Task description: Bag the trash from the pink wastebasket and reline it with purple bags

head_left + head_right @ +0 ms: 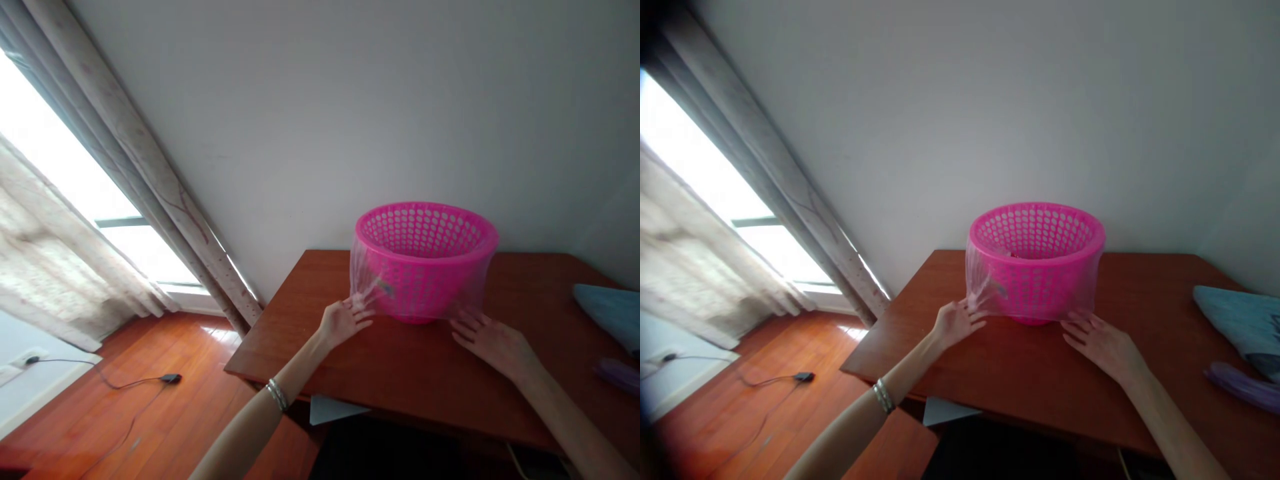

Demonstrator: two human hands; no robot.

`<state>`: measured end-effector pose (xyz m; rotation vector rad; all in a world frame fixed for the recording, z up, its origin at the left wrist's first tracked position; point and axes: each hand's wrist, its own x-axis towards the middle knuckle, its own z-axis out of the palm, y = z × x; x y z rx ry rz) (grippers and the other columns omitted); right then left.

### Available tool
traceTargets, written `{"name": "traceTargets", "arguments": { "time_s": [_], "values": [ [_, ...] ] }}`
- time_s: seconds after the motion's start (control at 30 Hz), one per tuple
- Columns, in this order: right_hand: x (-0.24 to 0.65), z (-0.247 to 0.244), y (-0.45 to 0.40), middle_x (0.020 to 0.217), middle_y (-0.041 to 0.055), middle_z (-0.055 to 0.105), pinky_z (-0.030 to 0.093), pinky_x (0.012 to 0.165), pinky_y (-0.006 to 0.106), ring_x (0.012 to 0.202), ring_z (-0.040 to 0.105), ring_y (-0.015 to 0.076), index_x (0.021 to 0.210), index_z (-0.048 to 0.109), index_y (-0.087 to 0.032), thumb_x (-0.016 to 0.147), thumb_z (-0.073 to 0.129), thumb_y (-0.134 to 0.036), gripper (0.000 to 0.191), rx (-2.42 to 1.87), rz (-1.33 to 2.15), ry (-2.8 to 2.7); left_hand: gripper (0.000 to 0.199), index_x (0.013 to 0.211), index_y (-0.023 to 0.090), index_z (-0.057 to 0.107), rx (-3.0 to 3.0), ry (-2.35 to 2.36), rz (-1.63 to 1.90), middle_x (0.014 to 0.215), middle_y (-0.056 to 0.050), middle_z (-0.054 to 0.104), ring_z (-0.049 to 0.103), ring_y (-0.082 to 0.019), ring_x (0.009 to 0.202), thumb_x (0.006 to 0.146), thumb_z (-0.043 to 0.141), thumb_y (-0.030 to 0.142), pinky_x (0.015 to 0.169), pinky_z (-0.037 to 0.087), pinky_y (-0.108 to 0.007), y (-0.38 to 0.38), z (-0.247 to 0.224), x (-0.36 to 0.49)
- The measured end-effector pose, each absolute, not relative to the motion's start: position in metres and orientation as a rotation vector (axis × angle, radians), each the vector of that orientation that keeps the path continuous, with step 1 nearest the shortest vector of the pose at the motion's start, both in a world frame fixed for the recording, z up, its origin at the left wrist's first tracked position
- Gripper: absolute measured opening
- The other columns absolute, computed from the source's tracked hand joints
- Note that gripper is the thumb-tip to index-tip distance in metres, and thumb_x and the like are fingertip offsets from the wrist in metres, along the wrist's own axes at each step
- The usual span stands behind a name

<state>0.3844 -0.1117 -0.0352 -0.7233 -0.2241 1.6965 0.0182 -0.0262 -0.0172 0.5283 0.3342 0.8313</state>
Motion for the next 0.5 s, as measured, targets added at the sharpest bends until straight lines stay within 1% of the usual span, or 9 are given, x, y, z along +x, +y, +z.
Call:
{"name": "traceTargets", "arguments": {
  "time_s": [0.07,0.1,0.13,0.2,0.3,0.37,0.43,0.5],
  "values": [
    [0.383,-0.043,-0.115,0.091,0.0033,0.072,0.058,0.083,0.046,0.089,0.069,0.0270,0.078,0.071,-0.023,0.064,0.075,-0.021,0.015,-0.759,1.699,-0.227,0.013,0.085,0.013,0.064,0.490,0.392,0.813,0.078,-0.008,0.072,0.070,-0.025,0.078,0.076,0.061,0.023,0.077,0.053,-0.040,-0.036,-0.021,0.022],
    [0.383,-0.047,-0.117,0.085,0.0016,0.072,0.059,0.081,0.043,0.084,0.070,0.0240,0.074,0.071,-0.024,0.065,0.076,-0.021,0.010,-0.783,1.690,-0.223,0.010,0.079,0.014,0.063,0.476,0.436,0.801,0.072,-0.006,0.070,0.069,-0.022,0.070,0.079,0.061,0.024,0.073,0.053,-0.037,-0.041,-0.023,0.024],
    [0.384,-0.051,-0.119,0.082,0.0004,0.072,0.059,0.080,0.039,0.080,0.070,0.0212,0.073,0.070,-0.024,0.067,0.077,-0.021,0.010,-0.808,1.681,-0.223,0.011,0.077,0.014,0.062,0.467,0.480,0.790,0.069,-0.004,0.069,0.068,-0.020,0.066,0.081,0.060,0.024,0.070,0.053,-0.035,-0.044,-0.025,0.025],
    [0.387,-0.055,-0.121,0.083,-0.0004,0.072,0.060,0.078,0.033,0.076,0.069,0.0172,0.076,0.071,-0.026,0.067,0.078,-0.020,0.013,-0.848,1.664,-0.219,0.011,0.078,0.014,0.061,0.456,0.550,0.781,0.066,-0.002,0.067,0.067,-0.017,0.062,0.084,0.060,0.023,0.067,0.052,-0.031,-0.047,-0.028,0.025],
    [0.391,-0.056,-0.125,0.083,-0.0007,0.072,0.060,0.076,0.028,0.073,0.068,0.0146,0.078,0.070,-0.027,0.064,0.079,-0.017,0.020,-0.884,1.649,-0.188,0.008,0.081,0.014,0.062,0.463,0.597,0.794,0.067,0.000,0.067,0.066,-0.014,0.062,0.085,0.061,0.021,0.064,0.050,-0.027,-0.046,-0.030,0.023],
    [0.391,-0.053,-0.128,0.085,-0.0005,0.072,0.060,0.075,0.028,0.076,0.068,0.0145,0.081,0.070,-0.028,0.066,0.078,-0.017,0.021,-0.887,1.647,-0.189,0.008,0.089,0.015,0.064,0.490,0.583,0.822,0.077,-0.002,0.070,0.067,-0.014,0.071,0.085,0.061,0.021,0.066,0.050,-0.026,-0.045,-0.027,0.020],
    [0.387,-0.050,-0.130,0.094,0.0002,0.072,0.060,0.077,0.030,0.082,0.069,0.0158,0.088,0.070,-0.029,0.068,0.077,-0.022,0.023,-0.873,1.676,-0.242,0.022,0.106,0.017,0.063,0.530,0.508,0.848,0.099,-0.006,0.071,0.068,-0.019,0.090,0.084,0.061,0.024,0.074,0.051,-0.029,-0.046,-0.023,0.020],
    [0.381,-0.047,-0.131,0.104,0.0008,0.070,0.060,0.077,0.030,0.086,0.069,0.0164,0.094,0.070,-0.030,0.070,0.076,-0.027,0.025,-0.856,1.704,-0.315,0.040,0.122,0.019,0.058,0.569,0.403,0.845,0.123,-0.009,0.064,0.061,-0.025,0.112,0.083,0.062,0.026,0.086,0.049,-0.035,-0.048,-0.017,0.023]
  ]
}}
